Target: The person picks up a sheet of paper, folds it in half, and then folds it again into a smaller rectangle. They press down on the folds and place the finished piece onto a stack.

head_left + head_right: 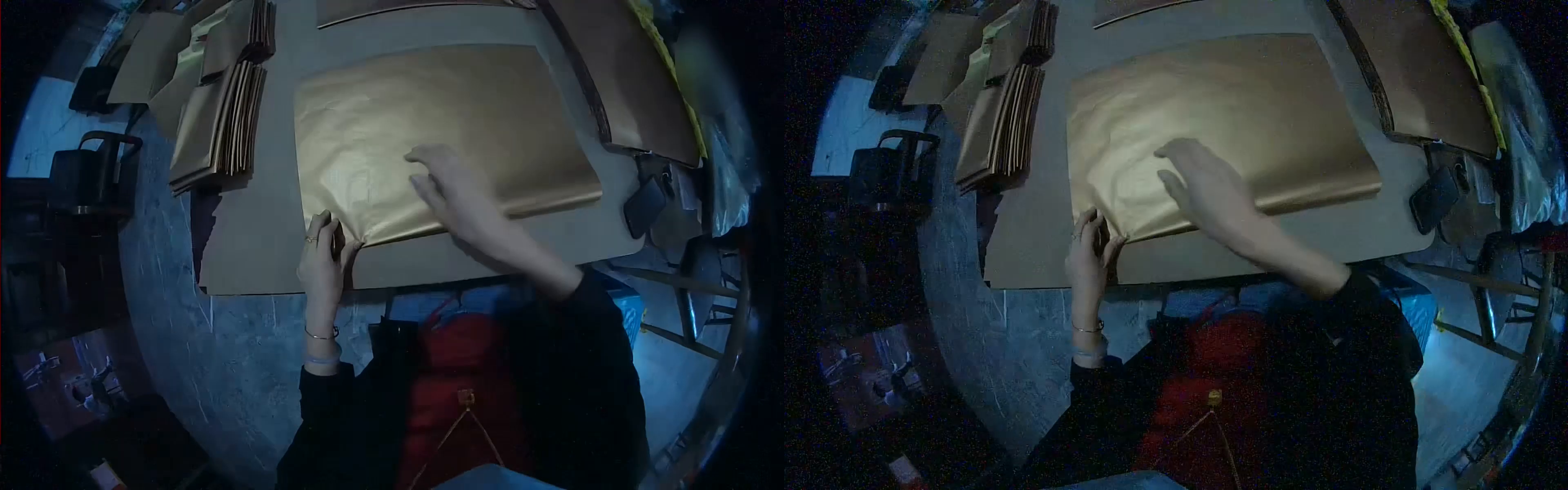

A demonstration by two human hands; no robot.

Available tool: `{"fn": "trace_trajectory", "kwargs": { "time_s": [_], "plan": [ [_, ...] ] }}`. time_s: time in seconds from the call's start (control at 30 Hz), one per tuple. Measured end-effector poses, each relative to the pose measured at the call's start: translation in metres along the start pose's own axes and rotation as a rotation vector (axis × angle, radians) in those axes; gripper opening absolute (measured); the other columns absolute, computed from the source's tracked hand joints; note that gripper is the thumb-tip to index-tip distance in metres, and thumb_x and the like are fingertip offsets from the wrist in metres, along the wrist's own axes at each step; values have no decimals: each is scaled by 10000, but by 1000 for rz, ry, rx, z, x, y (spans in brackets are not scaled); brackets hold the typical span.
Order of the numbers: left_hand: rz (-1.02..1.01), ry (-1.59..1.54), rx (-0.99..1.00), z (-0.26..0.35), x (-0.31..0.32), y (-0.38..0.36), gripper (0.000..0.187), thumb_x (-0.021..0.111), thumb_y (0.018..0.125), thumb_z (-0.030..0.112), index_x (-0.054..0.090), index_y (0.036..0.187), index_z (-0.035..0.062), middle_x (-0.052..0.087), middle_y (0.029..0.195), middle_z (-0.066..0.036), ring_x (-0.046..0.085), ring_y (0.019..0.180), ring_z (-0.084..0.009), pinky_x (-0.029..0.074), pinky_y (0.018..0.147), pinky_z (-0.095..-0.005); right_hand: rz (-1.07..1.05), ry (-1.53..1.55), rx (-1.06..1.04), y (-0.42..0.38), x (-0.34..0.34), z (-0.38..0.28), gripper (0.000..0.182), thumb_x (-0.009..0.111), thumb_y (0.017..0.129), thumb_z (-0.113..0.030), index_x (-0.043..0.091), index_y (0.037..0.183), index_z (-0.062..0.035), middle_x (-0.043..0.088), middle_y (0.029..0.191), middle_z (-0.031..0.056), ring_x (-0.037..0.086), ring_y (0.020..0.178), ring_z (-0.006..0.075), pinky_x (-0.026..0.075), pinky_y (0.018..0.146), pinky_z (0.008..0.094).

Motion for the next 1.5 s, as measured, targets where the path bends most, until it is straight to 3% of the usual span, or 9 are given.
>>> {"fn": "trace_trajectory", "kwargs": {
  "time_s": [0.13, 0.2, 0.3, 0.47, 0.7, 1.1, 1.17, 1.4, 1.5],
  "plan": [
    [-48, 58, 30, 0, 4, 1, 435, 691, 802, 252, 553, 1175, 74, 535, 1273, -73, 571, 1064, -303, 496, 847, -374, -66, 522, 13, -9, 99, -44, 497, 503, 938, -267, 371, 1318, 24, 342, 1363, 232, 390, 1258, 375, 369, 1020, 413],
    [-115, -121, -107, -21, 19, -1, 317, 514, 911, 184, 536, 1203, 62, 528, 1277, -96, 526, 1134, -290, 461, 895, -354, -68, 607, 54, -6, 128, -50, 575, 440, 958, -318, 289, 1370, 53, 263, 1415, 264, 311, 1311, 388, 299, 1069, 440],
    [-113, 27, -73, -3, 9, 1, 314, 500, 913, 172, 534, 1202, 54, 512, 1292, -103, 529, 1123, -297, 461, 890, -365, -55, 568, 34, -4, 148, -44, 596, 389, 967, -322, 235, 1394, 65, 185, 1448, 284, 246, 1341, 399, 242, 1095, 447],
    [-19, -90, -36, 6, -1, -1, 467, 677, 730, 3, 530, 1173, 22, 482, 1326, -119, 539, 1112, -319, 478, 875, -396, -93, 501, 57, -13, 146, -27, 600, 366, 971, -322, 223, 1392, 80, 178, 1467, 257, 210, 1364, 379, 200, 1115, 422],
    [-9, -53, 0, -1, 5, -1, 524, 753, 750, 262, 542, 1173, 35, 509, 1300, -122, 500, 1184, -312, 447, 943, -384, 34, 515, 33, -34, 80, 15, 593, 388, 971, -286, 194, 1418, 51, 226, 1472, 227, 212, 1379, 336, 162, 1128, 387],
    [-46, -103, -82, -2, 5, 0, 491, 730, 789, 189, 531, 1204, 20, 494, 1324, -151, 465, 1235, -306, 410, 1011, -400, 524, 253, 360, -127, -126, 167, 621, 235, 1009, -391, 114, 1438, 42, 177, 1484, 231, 188, 1393, 297, 149, 1135, 367],
    [-55, -83, -127, 0, 4, 0, 507, 724, 795, 192, 523, 1228, 23, 487, 1332, -156, 459, 1243, -307, 407, 1014, -402, 814, 674, 298, -151, -141, 211, 563, 228, 1020, -326, 96, 1452, 12, 138, 1513, 183, 135, 1412, 285, 130, 1145, 377],
    [-22, -117, -156, -20, 4, -7, 574, 737, 783, 206, 493, 1267, 18, 472, 1342, -174, 448, 1247, -325, 403, 1013, -410, 783, 661, 359, -155, -143, 215, 599, 221, 1014, -389, 105, 1451, 3, 159, 1504, 198, 141, 1409, 298, 133, 1146, 391],
    [71, -120, -280, -47, -9, -17, 681, 765, 752, 237, 442, 1301, -4, 376, 1396, -213, 314, 1328, -369, 338, 1059, -459, 783, 687, 267, -151, -142, 223, 609, 219, 1011, -401, 95, 1453, -1, 164, 1501, 204, 152, 1406, 300, 131, 1148, 397]
  ]
}}
Point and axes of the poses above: each hand's wrist, its own y-axis towards the middle knuckle, its own x-axis out of the palm, z = x × y, the point moved 10 cm from there along y, towards the middle knuckle
